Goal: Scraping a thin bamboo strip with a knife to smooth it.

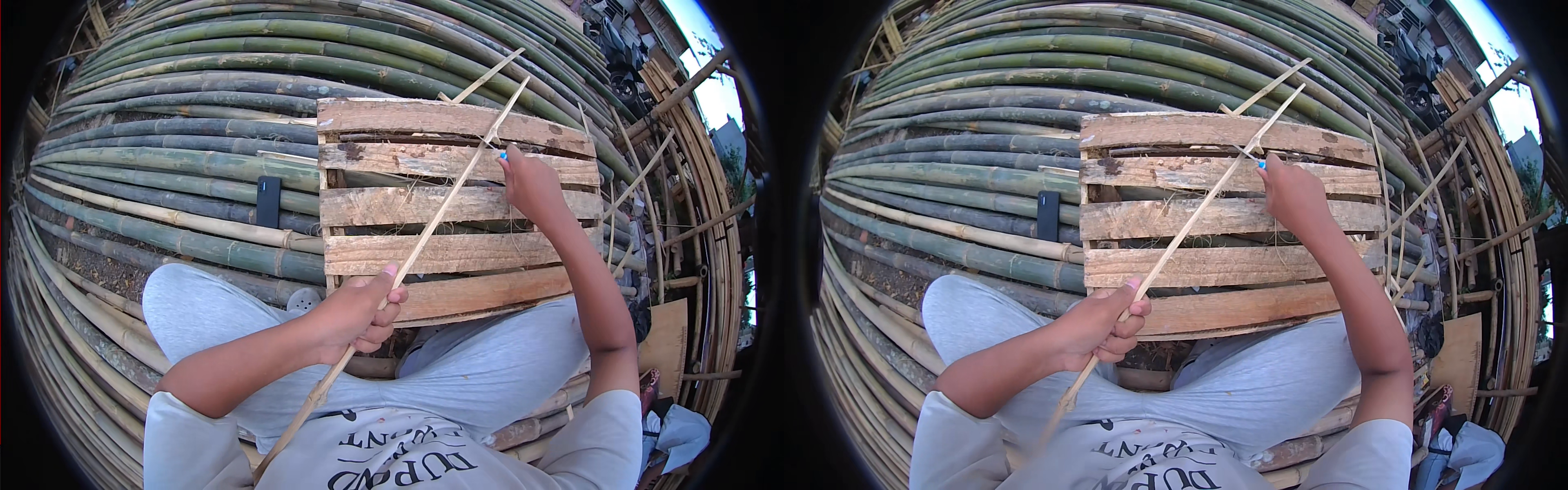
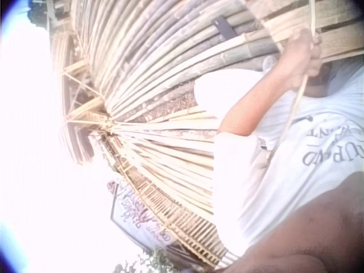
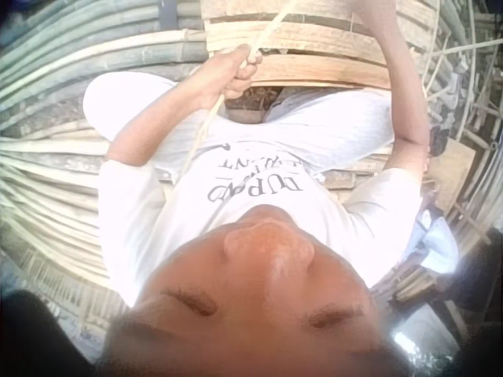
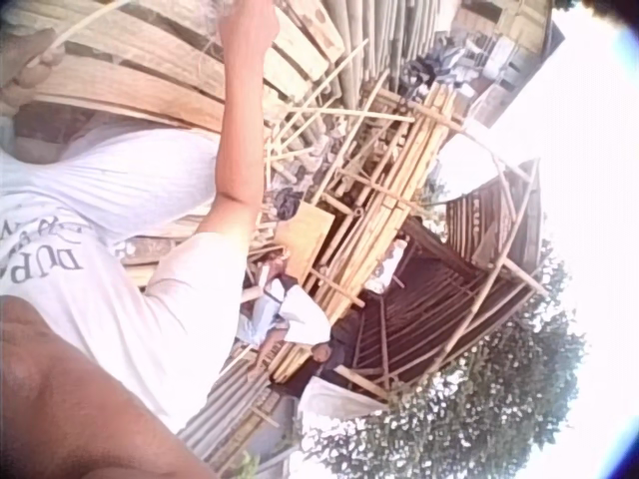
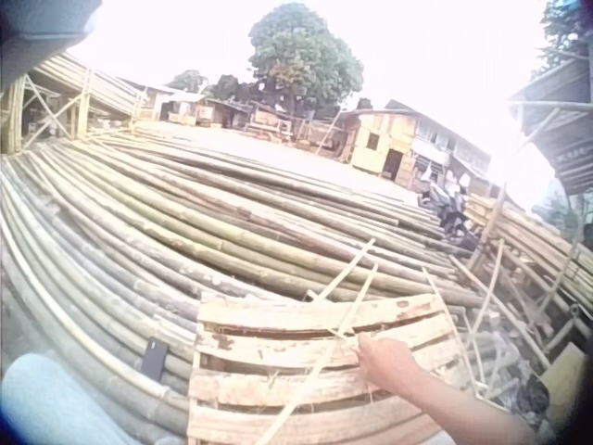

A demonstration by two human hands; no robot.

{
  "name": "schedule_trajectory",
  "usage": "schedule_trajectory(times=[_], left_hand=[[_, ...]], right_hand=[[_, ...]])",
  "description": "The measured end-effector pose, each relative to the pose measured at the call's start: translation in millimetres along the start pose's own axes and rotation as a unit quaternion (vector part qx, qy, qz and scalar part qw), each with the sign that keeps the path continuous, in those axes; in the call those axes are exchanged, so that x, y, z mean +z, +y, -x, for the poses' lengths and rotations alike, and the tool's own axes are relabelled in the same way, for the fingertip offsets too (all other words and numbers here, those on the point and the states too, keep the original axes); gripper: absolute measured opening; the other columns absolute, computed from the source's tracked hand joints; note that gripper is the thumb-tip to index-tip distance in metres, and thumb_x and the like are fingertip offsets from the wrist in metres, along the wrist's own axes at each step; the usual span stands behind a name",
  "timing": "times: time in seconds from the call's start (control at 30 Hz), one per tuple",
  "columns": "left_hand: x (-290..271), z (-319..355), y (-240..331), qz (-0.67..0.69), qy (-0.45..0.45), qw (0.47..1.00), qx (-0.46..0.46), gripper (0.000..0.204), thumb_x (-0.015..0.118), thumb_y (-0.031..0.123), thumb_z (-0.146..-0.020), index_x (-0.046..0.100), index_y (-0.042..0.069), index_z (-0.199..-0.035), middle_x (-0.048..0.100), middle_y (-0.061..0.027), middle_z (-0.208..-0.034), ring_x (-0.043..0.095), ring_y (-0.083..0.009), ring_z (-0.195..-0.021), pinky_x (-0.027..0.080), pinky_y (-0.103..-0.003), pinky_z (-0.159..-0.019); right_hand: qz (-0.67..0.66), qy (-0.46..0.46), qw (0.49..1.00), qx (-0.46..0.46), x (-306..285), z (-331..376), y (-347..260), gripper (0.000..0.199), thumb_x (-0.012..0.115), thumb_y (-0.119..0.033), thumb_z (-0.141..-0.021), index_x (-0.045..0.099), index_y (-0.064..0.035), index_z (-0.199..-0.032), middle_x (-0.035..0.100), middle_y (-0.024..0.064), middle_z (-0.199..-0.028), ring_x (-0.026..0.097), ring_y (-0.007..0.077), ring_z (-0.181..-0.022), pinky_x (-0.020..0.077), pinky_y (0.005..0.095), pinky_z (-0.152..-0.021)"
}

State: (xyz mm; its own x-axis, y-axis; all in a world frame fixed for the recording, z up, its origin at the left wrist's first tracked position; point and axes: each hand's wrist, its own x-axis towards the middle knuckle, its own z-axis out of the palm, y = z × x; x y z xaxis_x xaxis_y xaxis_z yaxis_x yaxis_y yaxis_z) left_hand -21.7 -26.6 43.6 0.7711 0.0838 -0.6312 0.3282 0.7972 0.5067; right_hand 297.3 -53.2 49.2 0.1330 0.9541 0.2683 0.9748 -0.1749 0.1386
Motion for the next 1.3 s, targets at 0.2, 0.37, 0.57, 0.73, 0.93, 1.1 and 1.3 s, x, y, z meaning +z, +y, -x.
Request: schedule_trajectory(times=[0.2,0.37,0.57,0.73,0.93,1.1,1.3], left_hand=[[-5,4,5,-0.009,0.012,1.000,-0.008,0.042,0.029,0.052,-0.105,0.039,0.017,-0.083,0.023,0.0081,-0.057,0.016,-0.0043,-0.044,0.013,-0.023,-0.038],[1,-1,2,0.003,-0.002,1.000,-0.006,0.041,0.029,0.050,-0.106,0.039,0.017,-0.083,0.024,0.0083,-0.057,0.016,-0.0043,-0.044,0.013,-0.023,-0.038],[0,9,9,0.030,-0.014,0.999,-0.017,0.040,0.028,0.050,-0.106,0.038,0.018,-0.083,0.024,0.0085,-0.058,0.017,-0.0041,-0.044,0.013,-0.022,-0.038],[6,6,8,0.034,-0.012,0.999,-0.007,0.040,0.028,0.050,-0.106,0.038,0.018,-0.083,0.024,0.0084,-0.059,0.017,-0.0038,-0.044,0.012,-0.022,-0.038],[2,9,5,0.034,-0.011,0.999,-0.009,0.040,0.028,0.050,-0.106,0.038,0.018,-0.083,0.025,0.0082,-0.058,0.017,-0.0034,-0.044,0.012,-0.022,-0.038],[3,1,6,0.026,-0.021,0.999,-0.017,0.040,0.029,0.049,-0.106,0.038,0.017,-0.083,0.025,0.0082,-0.058,0.017,-0.0035,-0.044,0.012,-0.022,-0.037],[-6,4,9,0.051,-0.014,0.999,-0.012,0.039,0.030,0.047,-0.106,0.038,0.017,-0.082,0.025,0.0085,-0.057,0.017,-0.0030,-0.043,0.012,-0.022,-0.037]], right_hand=[[-0.114,-0.081,0.982,-0.129,-35,40,-88,0.027,0.057,-0.028,-0.096,0.050,-0.0056,-0.083,0.057,0.0113,-0.053,0.059,0.0325,-0.046,0.0464,0.0438,-0.046],[-0.060,0.003,0.997,-0.041,-6,21,-34,0.023,0.057,-0.024,-0.096,0.051,-0.0063,-0.083,0.057,0.0126,-0.053,0.060,0.0318,-0.047,0.0456,0.0428,-0.044],[-0.130,-0.076,0.976,-0.158,-41,67,-109,0.026,0.057,-0.028,-0.096,0.050,-0.0065,-0.083,0.057,0.0098,-0.053,0.060,0.0308,-0.047,0.0451,0.0418,-0.042],[-0.036,0.059,0.997,0.013,16,25,-29,0.027,0.056,-0.028,-0.097,0.048,-0.0070,-0.082,0.056,0.0107,-0.053,0.060,0.0303,-0.047,0.0448,0.0423,-0.041],[-0.079,-0.035,0.994,-0.067,-32,53,-90,0.026,0.054,-0.027,-0.098,0.048,-0.0065,-0.083,0.055,0.0109,-0.052,0.060,0.0318,-0.048,0.0451,0.0435,-0.043],[-0.041,0.006,0.999,0.019,6,18,-24,0.025,0.053,-0.026,-0.099,0.050,-0.0057,-0.084,0.058,0.0133,-0.056,0.061,0.0341,-0.051,0.0464,0.0447,-0.045],[-0.044,0.018,0.999,-0.003,-42,10,-49,0.026,0.051,-0.027,-0.100,0.052,-0.0052,-0.086,0.059,0.0147,-0.057,0.062,0.0357,-0.053,0.0480,0.0460,-0.048]])
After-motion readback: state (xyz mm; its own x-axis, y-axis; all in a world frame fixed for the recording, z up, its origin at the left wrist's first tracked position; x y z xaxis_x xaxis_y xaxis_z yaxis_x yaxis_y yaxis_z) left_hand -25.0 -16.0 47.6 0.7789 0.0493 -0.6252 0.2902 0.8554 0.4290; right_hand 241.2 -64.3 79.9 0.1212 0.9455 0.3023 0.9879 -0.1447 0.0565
